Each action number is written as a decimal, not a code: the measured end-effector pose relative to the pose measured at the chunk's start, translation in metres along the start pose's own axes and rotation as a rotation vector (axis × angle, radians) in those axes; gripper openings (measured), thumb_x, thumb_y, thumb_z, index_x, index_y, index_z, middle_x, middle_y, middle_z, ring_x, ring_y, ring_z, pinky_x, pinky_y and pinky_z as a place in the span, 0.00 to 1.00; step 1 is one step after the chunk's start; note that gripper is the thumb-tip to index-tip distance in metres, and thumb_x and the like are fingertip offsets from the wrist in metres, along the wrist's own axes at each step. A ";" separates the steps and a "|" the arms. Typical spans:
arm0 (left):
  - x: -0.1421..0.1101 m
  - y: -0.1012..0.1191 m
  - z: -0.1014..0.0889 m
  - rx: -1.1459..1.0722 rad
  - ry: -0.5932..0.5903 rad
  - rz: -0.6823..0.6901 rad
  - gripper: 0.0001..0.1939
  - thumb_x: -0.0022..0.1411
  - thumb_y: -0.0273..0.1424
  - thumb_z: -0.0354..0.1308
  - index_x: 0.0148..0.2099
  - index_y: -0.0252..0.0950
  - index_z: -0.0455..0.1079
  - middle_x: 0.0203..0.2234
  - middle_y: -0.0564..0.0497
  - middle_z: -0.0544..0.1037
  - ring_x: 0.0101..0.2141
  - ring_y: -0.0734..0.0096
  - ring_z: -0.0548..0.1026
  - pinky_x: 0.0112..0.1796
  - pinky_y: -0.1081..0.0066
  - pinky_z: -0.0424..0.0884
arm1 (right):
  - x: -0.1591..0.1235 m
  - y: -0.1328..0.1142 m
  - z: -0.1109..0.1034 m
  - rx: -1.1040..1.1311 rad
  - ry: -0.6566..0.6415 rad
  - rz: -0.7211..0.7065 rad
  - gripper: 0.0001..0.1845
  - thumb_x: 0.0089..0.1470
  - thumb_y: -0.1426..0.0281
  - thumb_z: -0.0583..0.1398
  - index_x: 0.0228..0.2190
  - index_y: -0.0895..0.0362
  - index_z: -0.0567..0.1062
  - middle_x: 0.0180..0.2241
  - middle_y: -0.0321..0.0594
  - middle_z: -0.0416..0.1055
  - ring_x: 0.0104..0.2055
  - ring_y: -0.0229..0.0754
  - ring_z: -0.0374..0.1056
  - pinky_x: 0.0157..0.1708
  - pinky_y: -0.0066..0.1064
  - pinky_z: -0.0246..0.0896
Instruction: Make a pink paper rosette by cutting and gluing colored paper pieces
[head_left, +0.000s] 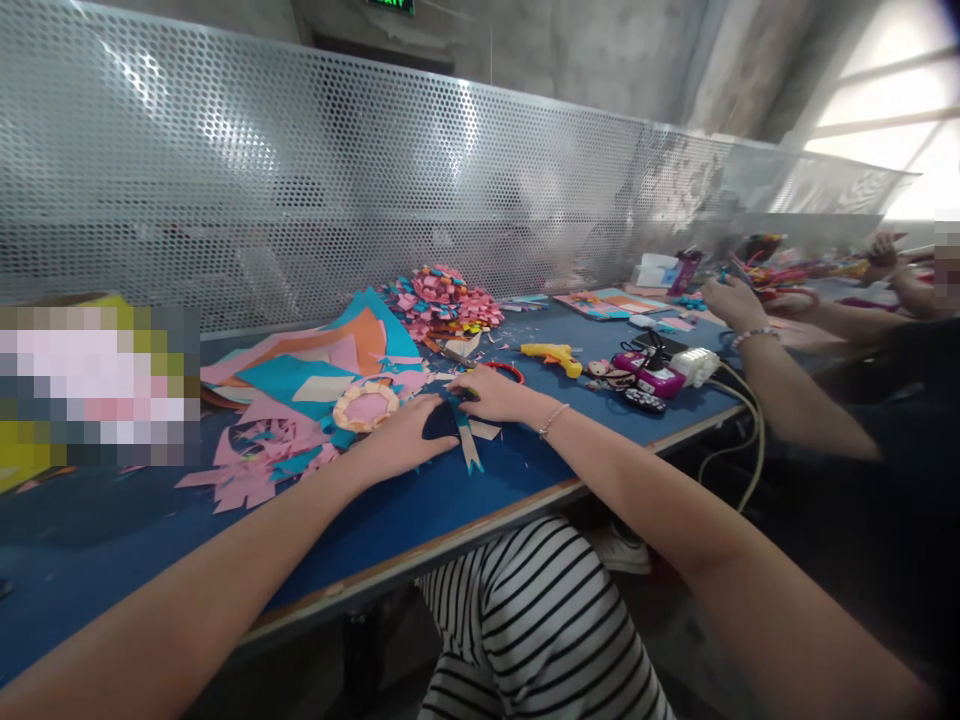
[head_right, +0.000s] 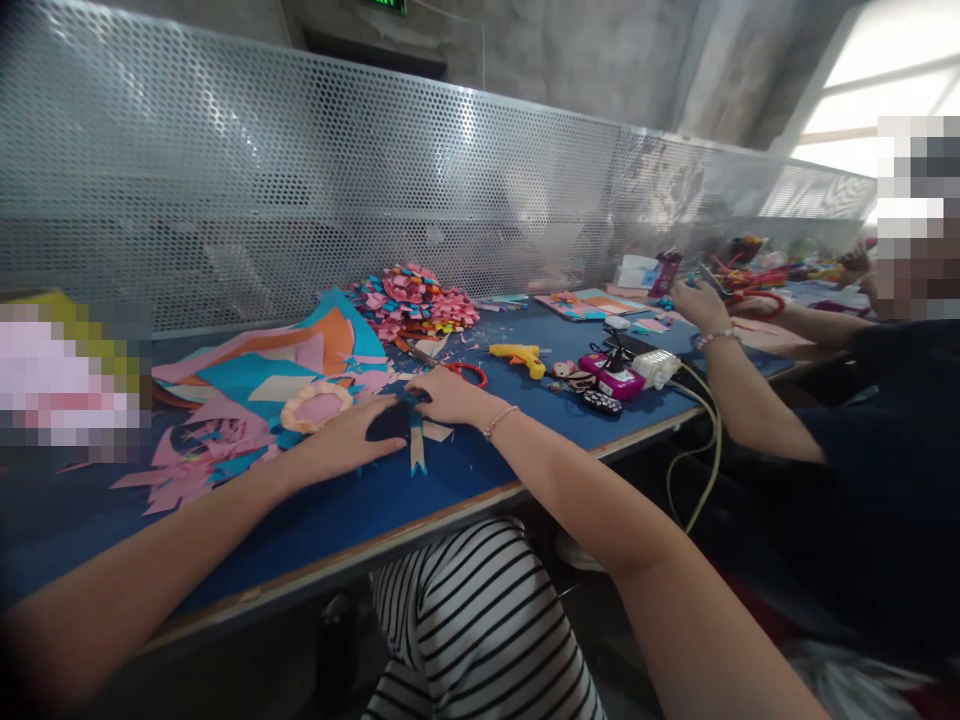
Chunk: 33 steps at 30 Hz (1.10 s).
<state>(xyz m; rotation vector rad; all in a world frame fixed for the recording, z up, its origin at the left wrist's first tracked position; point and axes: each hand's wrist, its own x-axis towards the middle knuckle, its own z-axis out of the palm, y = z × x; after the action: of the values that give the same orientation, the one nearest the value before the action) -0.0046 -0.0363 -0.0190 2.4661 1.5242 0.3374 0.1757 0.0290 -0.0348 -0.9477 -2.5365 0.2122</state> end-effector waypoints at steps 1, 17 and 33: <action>0.000 0.000 0.000 0.002 0.009 -0.004 0.32 0.53 0.45 0.50 0.57 0.34 0.58 0.57 0.41 0.62 0.57 0.56 0.59 0.55 0.59 0.55 | 0.001 0.000 0.000 0.038 0.012 0.021 0.16 0.46 0.77 0.59 0.41 0.63 0.72 0.39 0.46 0.73 0.41 0.41 0.66 0.44 0.33 0.57; 0.002 -0.001 0.000 0.005 0.028 0.097 0.20 0.54 0.40 0.49 0.47 0.36 0.68 0.47 0.44 0.71 0.50 0.60 0.66 0.51 0.62 0.61 | 0.005 -0.005 0.006 0.037 0.071 0.077 0.15 0.43 0.75 0.61 0.38 0.61 0.73 0.39 0.45 0.71 0.43 0.41 0.65 0.43 0.31 0.57; 0.003 -0.006 0.004 -0.010 0.031 0.165 0.20 0.56 0.41 0.49 0.46 0.35 0.68 0.47 0.45 0.71 0.50 0.60 0.66 0.50 0.64 0.62 | 0.005 -0.009 0.001 -0.071 -0.037 0.105 0.15 0.46 0.75 0.60 0.39 0.64 0.72 0.35 0.47 0.72 0.41 0.42 0.66 0.42 0.32 0.56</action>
<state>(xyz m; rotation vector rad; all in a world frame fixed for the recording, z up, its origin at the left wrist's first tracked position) -0.0073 -0.0312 -0.0243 2.5964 1.3292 0.4128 0.1667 0.0253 -0.0313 -1.1158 -2.5452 0.1733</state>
